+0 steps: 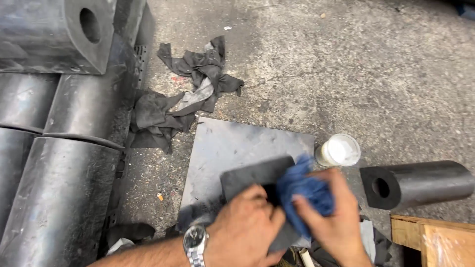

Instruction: Cleaning and preparing black rubber industrial components using a rag and a stick.

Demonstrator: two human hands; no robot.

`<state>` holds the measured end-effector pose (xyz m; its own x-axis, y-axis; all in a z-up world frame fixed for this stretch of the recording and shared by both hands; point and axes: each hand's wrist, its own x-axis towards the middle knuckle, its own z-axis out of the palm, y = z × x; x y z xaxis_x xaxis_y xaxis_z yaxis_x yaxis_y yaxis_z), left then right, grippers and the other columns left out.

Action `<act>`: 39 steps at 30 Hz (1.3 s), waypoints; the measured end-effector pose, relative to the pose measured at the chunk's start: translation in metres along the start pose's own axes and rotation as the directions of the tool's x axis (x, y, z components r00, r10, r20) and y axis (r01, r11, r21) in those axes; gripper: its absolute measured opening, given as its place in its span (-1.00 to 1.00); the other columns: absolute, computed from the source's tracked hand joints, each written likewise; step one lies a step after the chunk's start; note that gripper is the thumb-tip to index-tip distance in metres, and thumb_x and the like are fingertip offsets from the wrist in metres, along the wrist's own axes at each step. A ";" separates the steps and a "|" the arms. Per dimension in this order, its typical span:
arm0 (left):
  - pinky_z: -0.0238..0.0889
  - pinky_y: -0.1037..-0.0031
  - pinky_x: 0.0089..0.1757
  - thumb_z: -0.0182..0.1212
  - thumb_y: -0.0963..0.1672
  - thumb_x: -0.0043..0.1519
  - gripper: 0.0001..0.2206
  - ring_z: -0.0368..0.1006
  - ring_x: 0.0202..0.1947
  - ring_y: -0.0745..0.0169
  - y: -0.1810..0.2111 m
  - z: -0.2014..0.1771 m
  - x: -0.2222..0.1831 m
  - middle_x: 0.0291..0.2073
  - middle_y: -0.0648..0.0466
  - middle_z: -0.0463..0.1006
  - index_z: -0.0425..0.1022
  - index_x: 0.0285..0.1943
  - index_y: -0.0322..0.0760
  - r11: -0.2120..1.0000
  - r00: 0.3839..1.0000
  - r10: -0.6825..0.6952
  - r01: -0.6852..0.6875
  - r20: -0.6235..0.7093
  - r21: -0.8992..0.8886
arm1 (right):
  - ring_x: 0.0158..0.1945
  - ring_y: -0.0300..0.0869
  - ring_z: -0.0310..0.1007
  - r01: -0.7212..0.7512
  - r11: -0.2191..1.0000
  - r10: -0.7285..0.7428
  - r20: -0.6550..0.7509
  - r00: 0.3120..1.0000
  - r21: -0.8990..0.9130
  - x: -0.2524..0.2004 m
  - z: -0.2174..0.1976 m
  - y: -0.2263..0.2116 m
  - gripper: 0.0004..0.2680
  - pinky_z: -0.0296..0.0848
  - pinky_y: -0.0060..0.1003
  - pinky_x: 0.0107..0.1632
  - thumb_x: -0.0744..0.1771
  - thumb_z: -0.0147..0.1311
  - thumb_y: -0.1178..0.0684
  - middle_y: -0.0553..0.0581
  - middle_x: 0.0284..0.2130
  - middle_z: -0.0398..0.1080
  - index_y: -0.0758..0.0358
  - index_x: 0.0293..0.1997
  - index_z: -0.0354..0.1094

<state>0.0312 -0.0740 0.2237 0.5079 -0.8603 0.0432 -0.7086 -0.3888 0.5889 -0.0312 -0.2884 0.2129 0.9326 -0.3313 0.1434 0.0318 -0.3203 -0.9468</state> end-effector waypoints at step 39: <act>0.27 0.14 0.15 0.39 0.14 0.19 -0.47 0.47 -0.24 0.04 -0.008 0.065 -0.038 -0.32 -0.09 0.54 0.55 -0.17 -0.45 0.973 0.789 0.026 0.121 -0.613 0.197 | -0.62 -0.03 0.41 0.480 0.496 -0.230 0.424 0.876 -0.724 0.063 0.075 -0.021 -0.72 0.38 -0.12 -0.61 0.29 0.25 -0.10 0.21 -0.42 0.35 0.31 -0.27 0.24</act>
<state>-0.0145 -0.0593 0.1647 0.6829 -0.4871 0.5443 -0.7244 -0.5476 0.4188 0.0541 -0.2361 0.2206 0.9622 0.1596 0.2209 0.2033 -0.9601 -0.1921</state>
